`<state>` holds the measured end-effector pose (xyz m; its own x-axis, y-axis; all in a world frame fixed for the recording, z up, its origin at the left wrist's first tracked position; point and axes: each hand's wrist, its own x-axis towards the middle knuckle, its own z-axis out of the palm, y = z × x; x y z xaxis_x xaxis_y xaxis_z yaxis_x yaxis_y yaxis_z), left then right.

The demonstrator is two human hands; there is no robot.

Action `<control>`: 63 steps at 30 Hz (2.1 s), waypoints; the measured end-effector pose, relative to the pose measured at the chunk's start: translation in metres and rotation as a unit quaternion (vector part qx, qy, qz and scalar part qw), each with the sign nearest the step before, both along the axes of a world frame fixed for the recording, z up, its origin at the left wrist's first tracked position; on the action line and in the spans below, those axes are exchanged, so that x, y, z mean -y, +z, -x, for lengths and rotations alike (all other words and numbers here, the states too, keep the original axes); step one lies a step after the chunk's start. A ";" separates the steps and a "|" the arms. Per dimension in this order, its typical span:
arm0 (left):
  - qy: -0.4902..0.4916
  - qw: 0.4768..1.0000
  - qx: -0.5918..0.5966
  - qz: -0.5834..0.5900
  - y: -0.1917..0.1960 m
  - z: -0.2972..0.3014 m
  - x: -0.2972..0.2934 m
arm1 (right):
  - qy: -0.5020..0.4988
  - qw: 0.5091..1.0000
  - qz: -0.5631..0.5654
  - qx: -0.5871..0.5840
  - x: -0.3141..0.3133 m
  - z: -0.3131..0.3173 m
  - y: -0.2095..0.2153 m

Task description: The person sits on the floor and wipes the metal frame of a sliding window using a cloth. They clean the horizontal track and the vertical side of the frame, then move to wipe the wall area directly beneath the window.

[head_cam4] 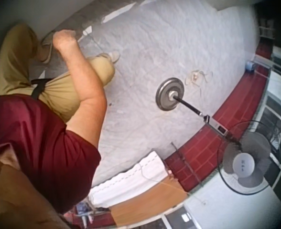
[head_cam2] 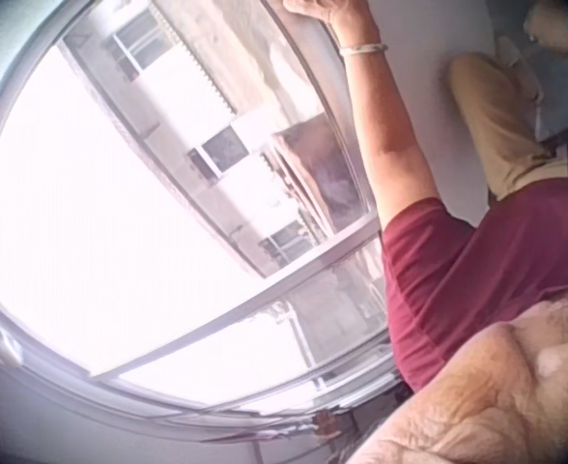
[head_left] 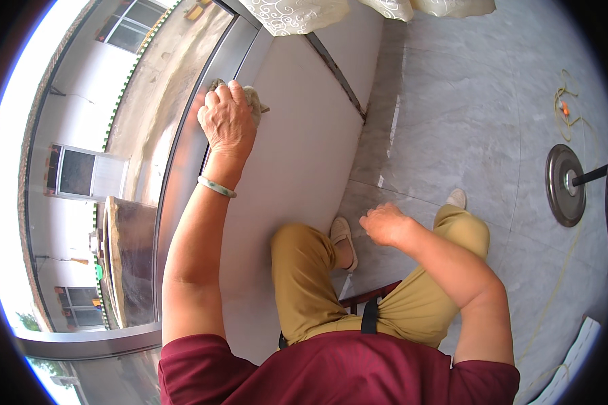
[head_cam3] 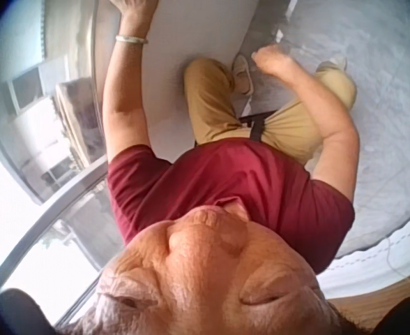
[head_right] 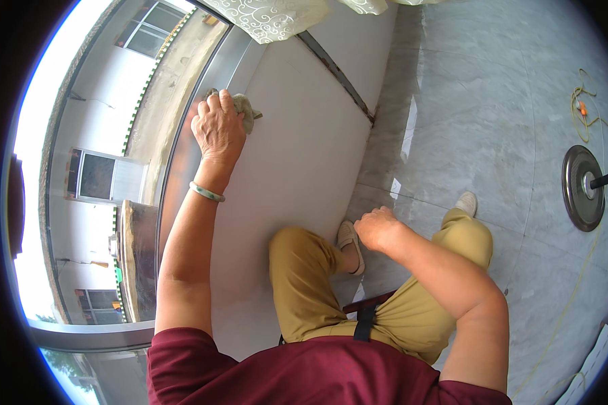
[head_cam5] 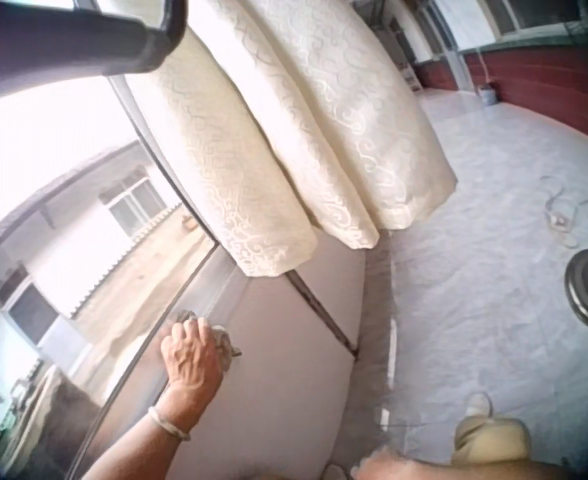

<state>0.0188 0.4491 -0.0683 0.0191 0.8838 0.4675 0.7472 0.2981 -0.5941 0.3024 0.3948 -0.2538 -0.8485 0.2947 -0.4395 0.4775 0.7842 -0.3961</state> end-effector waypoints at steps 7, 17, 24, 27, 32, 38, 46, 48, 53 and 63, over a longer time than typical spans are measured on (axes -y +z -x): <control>0.003 1.000 -0.016 -0.009 -0.002 -0.003 -0.067 | 0.003 0.998 -0.011 -0.064 0.006 -0.015 0.008; -0.027 0.999 0.002 -0.031 -0.006 -0.007 -0.162 | -0.003 0.997 0.009 -0.081 0.006 -0.006 0.008; 0.002 0.998 0.065 0.010 -0.007 -0.007 -0.213 | -0.026 0.996 0.005 -0.088 0.000 -0.009 0.004; 0.002 0.999 0.034 0.018 -0.037 0.071 -0.250 | -0.016 0.996 0.023 -0.084 0.001 -0.005 0.005; 0.015 0.997 0.032 0.069 -0.036 0.073 -0.257 | -0.034 0.996 0.031 -0.080 -0.017 0.000 0.006; -0.066 0.993 0.101 -0.002 0.006 -0.013 -0.205 | -0.087 0.994 0.057 -0.019 -0.038 -0.006 -0.008; -0.052 0.994 0.091 -0.033 0.004 -0.002 -0.127 | -0.085 0.995 0.054 0.020 -0.052 -0.014 -0.017; -0.057 0.994 0.087 -0.044 0.001 -0.004 -0.104 | -0.095 0.993 0.059 0.022 -0.053 -0.015 -0.012; -0.041 0.991 0.097 -0.078 -0.001 -0.006 -0.024 | -0.104 0.991 0.067 0.048 -0.058 -0.011 -0.005; -0.037 0.986 0.132 -0.092 0.001 -0.009 0.141 | -0.097 0.991 0.068 0.061 -0.062 -0.014 -0.041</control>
<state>0.0279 0.3082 -0.0669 -0.0638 0.7839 0.6176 0.8921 0.3222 -0.3168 0.3166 0.4569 -0.2949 -0.7193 0.3781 -0.5828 0.6653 0.6165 -0.4211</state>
